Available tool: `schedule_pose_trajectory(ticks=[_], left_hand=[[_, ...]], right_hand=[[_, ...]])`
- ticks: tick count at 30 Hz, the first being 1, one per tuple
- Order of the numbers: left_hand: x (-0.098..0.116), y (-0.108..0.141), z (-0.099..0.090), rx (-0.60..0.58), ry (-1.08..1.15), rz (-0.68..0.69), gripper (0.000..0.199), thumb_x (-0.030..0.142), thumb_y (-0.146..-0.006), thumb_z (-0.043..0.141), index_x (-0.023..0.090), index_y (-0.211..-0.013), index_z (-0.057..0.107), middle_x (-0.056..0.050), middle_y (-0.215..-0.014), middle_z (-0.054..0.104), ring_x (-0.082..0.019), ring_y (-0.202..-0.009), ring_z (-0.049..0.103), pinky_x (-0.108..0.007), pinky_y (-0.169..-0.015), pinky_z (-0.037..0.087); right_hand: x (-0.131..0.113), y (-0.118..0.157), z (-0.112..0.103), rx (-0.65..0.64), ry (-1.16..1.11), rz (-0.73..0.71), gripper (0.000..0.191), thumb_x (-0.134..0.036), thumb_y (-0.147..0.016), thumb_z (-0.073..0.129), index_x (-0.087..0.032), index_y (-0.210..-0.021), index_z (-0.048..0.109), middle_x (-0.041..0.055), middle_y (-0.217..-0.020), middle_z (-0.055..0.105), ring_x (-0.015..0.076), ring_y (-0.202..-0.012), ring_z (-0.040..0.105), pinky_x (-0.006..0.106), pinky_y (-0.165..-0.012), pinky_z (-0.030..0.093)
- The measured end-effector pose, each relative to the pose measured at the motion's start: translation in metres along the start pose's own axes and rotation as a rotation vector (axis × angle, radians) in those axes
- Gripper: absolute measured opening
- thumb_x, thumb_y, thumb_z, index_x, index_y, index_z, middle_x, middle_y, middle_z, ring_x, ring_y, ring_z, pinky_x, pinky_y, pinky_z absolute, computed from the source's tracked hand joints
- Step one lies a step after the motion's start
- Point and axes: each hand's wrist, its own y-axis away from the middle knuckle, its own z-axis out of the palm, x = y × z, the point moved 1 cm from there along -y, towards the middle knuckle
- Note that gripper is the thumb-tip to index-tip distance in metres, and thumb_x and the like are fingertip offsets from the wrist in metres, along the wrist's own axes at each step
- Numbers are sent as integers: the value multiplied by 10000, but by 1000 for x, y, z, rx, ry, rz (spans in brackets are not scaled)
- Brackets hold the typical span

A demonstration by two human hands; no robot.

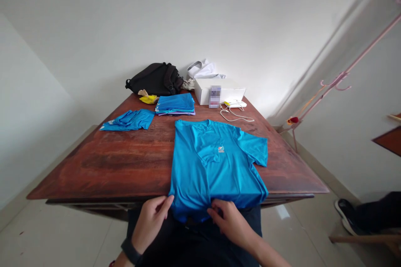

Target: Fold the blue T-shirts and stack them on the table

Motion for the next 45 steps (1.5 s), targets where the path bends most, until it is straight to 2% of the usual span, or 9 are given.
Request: schedule_pose_trajectory(ticks=[6,9,11,16,21,27,32,38,45], left_hand=[[34,10,-38,10,-485,65,517,605,-950,468,229,-622,599,-18,-567,606,-195,-557,591,-268,-563,337],[76,2,-57,79,-544,186,422,575,-951,505,260,-750,700,-25,-671,672,-204,-618,621,-268,-584,387],[107,-17,-55,-62,-457,344,355,542,-969,516,278,-920,748,-33,-854,738,-205,-760,672,-252,-670,457],[144,-116,-1,-450,-503,720,512,535,-989,518,243,-1406,578,-94,-1471,547,-263,-1355,493,-368,-1122,363],[145,-234,45,-375,-702,733,425,365,-1000,526,186,-1379,595,-153,-1412,579,-302,-1308,528,-414,-1068,400],[159,-302,39,-468,-681,761,221,290,-803,752,180,-994,759,-55,-916,736,-210,-836,684,-257,-754,473],[164,-311,37,-555,-609,804,81,257,-836,691,197,-849,744,-25,-902,741,-179,-839,666,-232,-751,444],[168,-310,40,-548,-563,785,106,257,-845,618,187,-856,696,-24,-866,720,-163,-749,628,-233,-658,419],[172,-305,34,-516,-510,773,114,227,-824,540,166,-772,622,-12,-762,667,-136,-658,549,-225,-591,388]], right_hand=[[-18,12,-51,-56,-35,29,324,-459,-963,514,-210,-926,717,19,-754,688,141,-520,616,224,-480,413],[-12,7,-99,106,-40,13,400,-546,-951,503,-205,-944,711,33,-749,696,175,-583,641,255,-546,473],[4,-2,-136,326,49,15,416,-574,-918,524,-208,-937,720,62,-786,721,214,-684,669,283,-616,498],[60,-33,-215,732,283,167,417,-534,-816,597,-188,-1014,723,132,-959,759,285,-861,717,347,-734,521],[99,-56,-249,717,184,275,482,-494,-779,639,-131,-1091,699,160,-998,760,292,-910,732,330,-711,525],[116,-68,-264,691,257,320,477,-484,-766,687,-133,-1087,715,144,-930,756,275,-835,721,342,-716,531],[77,-79,-242,809,487,164,443,-479,-855,590,-154,-1136,697,149,-1040,702,245,-834,675,369,-796,516],[10,-137,-184,469,241,-72,345,-441,-909,595,-197,-1129,701,68,-979,734,210,-854,674,304,-772,502],[-1,-200,-175,251,289,5,350,-454,-787,768,-173,-996,758,23,-776,710,194,-722,650,253,-606,425]])
